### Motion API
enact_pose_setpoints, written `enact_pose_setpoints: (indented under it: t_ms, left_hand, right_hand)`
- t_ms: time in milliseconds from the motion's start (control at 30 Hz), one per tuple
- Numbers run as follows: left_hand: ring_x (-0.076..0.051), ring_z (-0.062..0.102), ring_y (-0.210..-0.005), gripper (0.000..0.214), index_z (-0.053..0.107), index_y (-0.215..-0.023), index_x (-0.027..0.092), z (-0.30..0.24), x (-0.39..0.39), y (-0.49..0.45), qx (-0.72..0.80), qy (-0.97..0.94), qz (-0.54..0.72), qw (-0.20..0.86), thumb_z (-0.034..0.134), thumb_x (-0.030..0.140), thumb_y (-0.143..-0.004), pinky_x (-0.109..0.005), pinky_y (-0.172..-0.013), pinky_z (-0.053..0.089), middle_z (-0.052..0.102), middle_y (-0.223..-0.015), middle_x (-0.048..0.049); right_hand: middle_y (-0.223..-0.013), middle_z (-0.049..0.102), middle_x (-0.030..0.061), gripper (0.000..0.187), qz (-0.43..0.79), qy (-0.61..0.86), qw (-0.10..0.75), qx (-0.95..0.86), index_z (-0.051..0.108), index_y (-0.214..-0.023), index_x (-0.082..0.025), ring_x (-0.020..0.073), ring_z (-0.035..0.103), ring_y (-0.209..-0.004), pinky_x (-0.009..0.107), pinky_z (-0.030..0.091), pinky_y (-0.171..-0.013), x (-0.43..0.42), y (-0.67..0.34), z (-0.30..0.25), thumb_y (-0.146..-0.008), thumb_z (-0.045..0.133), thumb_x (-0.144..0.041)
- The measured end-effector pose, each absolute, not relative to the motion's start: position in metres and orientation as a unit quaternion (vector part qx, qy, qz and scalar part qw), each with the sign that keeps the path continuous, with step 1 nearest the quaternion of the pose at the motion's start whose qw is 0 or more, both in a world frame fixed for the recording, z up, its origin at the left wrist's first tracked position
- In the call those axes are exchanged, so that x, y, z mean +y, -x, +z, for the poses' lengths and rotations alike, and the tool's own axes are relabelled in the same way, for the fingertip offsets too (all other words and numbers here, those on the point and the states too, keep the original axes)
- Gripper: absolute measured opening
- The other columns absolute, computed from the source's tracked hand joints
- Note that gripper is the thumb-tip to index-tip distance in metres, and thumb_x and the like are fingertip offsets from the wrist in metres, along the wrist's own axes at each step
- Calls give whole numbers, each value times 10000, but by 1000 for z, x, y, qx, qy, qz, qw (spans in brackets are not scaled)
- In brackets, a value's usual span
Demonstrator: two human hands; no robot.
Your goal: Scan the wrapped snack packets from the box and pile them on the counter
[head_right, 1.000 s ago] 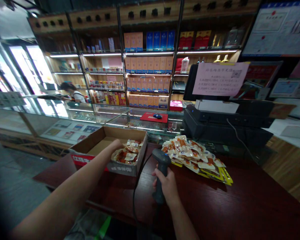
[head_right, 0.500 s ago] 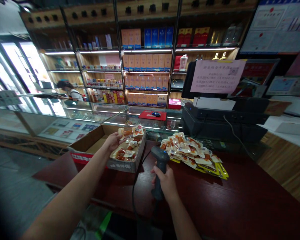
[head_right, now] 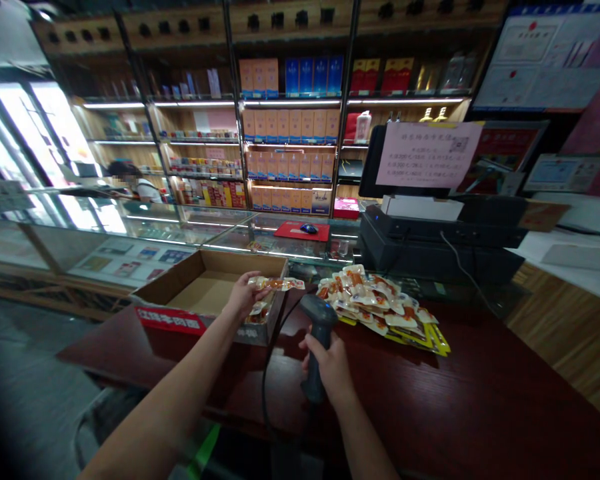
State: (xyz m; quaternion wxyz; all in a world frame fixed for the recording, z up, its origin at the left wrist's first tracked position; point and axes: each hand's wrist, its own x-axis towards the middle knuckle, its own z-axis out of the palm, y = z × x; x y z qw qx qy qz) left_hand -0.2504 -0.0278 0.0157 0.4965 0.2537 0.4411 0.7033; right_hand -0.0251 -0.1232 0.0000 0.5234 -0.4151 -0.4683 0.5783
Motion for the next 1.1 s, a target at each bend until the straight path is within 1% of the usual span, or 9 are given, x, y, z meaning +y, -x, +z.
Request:
enact_pose_setpoints:
  t_ms: [133, 200, 267, 333, 433, 500, 600, 767, 1100]
  left_hand:
    - [-168, 673, -707, 262, 620, -787, 62, 12, -29, 252, 428, -295, 672, 528, 539, -71, -577, -270, -709, 551, 666, -756, -99]
    - [-162, 666, -739, 270, 651, -769, 67, 7, -27, 254, 438, -332, 654, 520, 605, -62, -537, -247, -721, 531, 683, -785, -92]
    - [-145, 650, -686, 270, 673, -756, 79, 2, -24, 256, 481, -364, 639, 477, 679, -19, -504, -220, -655, 512, 685, -733, -65]
    - [-134, 620, -585, 206, 675, -709, 85, -4, -21, 258, 537, -371, 633, 417, 736, 87, -513, -209, -552, 481, 658, -624, -42]
    - [-117, 566, -487, 212, 665, -668, 92, -8, -16, 262, 560, -356, 663, 347, 750, 254, -562, -194, -453, 423, 606, -535, -15]
    - [-106, 546, -465, 236, 663, -686, 93, -8, -16, 263, 536, -339, 697, 333, 742, 289, -580, -195, -443, 421, 593, -531, -3]
    - [-109, 560, -487, 195, 647, -706, 97, -3, -19, 262, 490, -291, 733, 372, 714, 258, -620, -226, -476, 476, 614, -586, -11]
    - [-107, 592, -541, 39, 619, -724, 104, 9, -30, 259, 460, -237, 738, 433, 615, 103, -685, -261, -528, 545, 627, -648, -19]
    - [-97, 589, -523, 56, 606, -736, 102, 14, -40, 256, 447, -230, 736, 453, 564, 66, -729, -283, -574, 584, 603, -597, -12]
  right_hand:
    - [-627, 656, 5, 429, 578, 415, 523, -469, 536, -913, -148, 125, 539, -358, 241, 444, -346, -122, 25, -4, -644, 706, -436]
    - [-620, 653, 3, 436, 581, 419, 522, -463, 539, -912, -152, 128, 539, -356, 243, 444, -342, -123, 26, -4, -633, 712, -439]
    - [-620, 655, 5, 441, 582, 421, 521, -461, 544, -906, -152, 130, 539, -357, 246, 445, -341, -124, 27, -2, -623, 716, -444]
    - [-620, 658, 8, 444, 581, 421, 521, -463, 547, -899, -151, 130, 537, -354, 247, 445, -340, -125, 27, -1, -619, 716, -451]
    - [-616, 659, 11, 449, 577, 422, 520, -467, 549, -897, -149, 129, 534, -351, 249, 447, -341, -126, 26, 3, -617, 714, -459]
    - [-614, 658, 11, 453, 575, 425, 520, -467, 552, -900, -147, 130, 538, -357, 250, 450, -346, -127, 26, 5, -611, 718, -455]
    - [-618, 657, 10, 452, 576, 425, 519, -467, 555, -907, -145, 132, 542, -365, 248, 448, -347, -127, 27, 8, -611, 720, -444]
    - [-629, 662, 6, 446, 580, 413, 516, -477, 553, -906, -149, 123, 530, -356, 247, 444, -346, -127, 32, 14, -613, 721, -440]
    - [-631, 670, 15, 427, 564, 417, 530, -476, 542, -910, -146, 121, 531, -357, 243, 449, -345, -125, 32, 16, -633, 707, -426]
